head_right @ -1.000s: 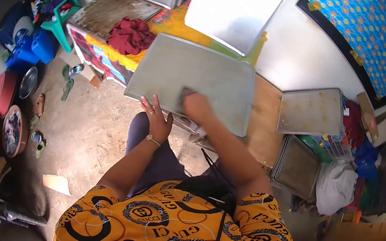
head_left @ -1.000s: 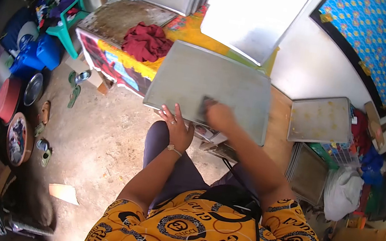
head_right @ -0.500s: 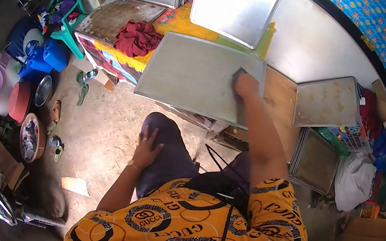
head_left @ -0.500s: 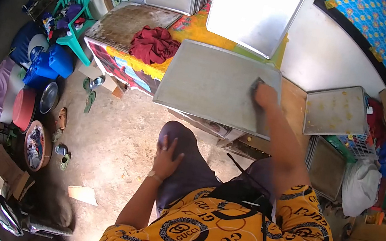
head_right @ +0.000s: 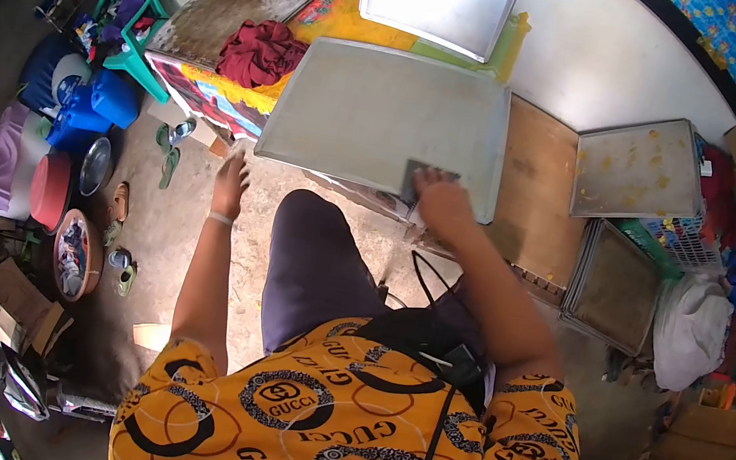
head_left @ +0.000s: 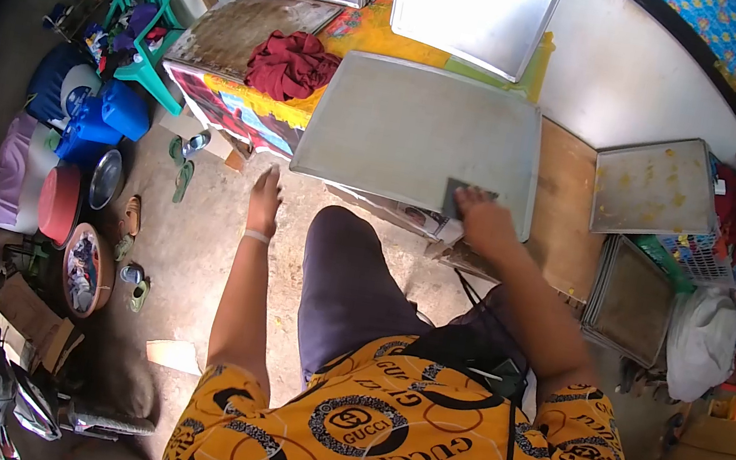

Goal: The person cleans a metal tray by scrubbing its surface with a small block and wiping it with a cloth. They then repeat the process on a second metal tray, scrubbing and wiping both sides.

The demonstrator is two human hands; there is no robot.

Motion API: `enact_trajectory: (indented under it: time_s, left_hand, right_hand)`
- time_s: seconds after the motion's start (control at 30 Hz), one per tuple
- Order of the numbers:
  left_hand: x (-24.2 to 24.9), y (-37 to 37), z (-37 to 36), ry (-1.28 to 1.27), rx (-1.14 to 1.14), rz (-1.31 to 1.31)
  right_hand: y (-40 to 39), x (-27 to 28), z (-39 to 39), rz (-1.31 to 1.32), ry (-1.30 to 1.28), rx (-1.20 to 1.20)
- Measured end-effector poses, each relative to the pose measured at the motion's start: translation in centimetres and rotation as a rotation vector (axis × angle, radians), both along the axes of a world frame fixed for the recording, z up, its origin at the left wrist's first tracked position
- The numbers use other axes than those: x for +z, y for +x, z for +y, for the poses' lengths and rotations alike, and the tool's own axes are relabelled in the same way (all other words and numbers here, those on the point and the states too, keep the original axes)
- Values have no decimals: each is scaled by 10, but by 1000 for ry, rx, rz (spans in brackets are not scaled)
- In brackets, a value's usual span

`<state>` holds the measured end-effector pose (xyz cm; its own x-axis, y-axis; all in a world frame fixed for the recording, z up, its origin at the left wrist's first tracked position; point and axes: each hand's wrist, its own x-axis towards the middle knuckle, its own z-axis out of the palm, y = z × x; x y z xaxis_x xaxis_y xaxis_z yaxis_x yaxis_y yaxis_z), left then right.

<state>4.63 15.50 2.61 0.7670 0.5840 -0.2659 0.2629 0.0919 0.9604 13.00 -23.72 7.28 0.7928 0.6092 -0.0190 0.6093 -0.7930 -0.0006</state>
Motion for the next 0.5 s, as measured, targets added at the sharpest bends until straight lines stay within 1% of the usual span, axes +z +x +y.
enact_trajectory:
  time_s: [0.03,0.07,0.1,0.17,0.2,0.23,0.3,0.37,0.43,0.47,0.5]
  left_hand:
    - [9,16,-4,-33,-11,-47]
    - [2,34,-3,10,-33,-88]
    - [1,45,-2,69,-98,-12]
    - [6,52,-28,-33,-12,4]
    - [6,49,-37,-31,-48,-20]
    - [3,42,-47,-29,-85,-41]
    - [-16,21,-80,-109,-155,-85]
    - [3,-5,-134,-335,-106,-117]
    - [12,-21,-161,-410,-102,-212]
    - [11,-27,-166,-445,-98,-263]
    - [4,-31,-163,-455,-148,-250]
  right_hand:
    - [15,-5,-9,-59,29,-40]
    - [29,8,-16,4,20,-151]
    - [38,25,-22,64,11,-261]
    - [46,48,-29,167,-43,-332]
    - [50,55,-30,220,-70,-369]
    - [50,55,-29,207,-61,-335]
    - [35,36,-22,192,-56,-261]
    - [7,2,-1,22,41,-14]
    - [-27,-13,25,-29,25,290]
    - [-42,-7,41,41,17,341]
    - [-51,-1,54,109,10,391]
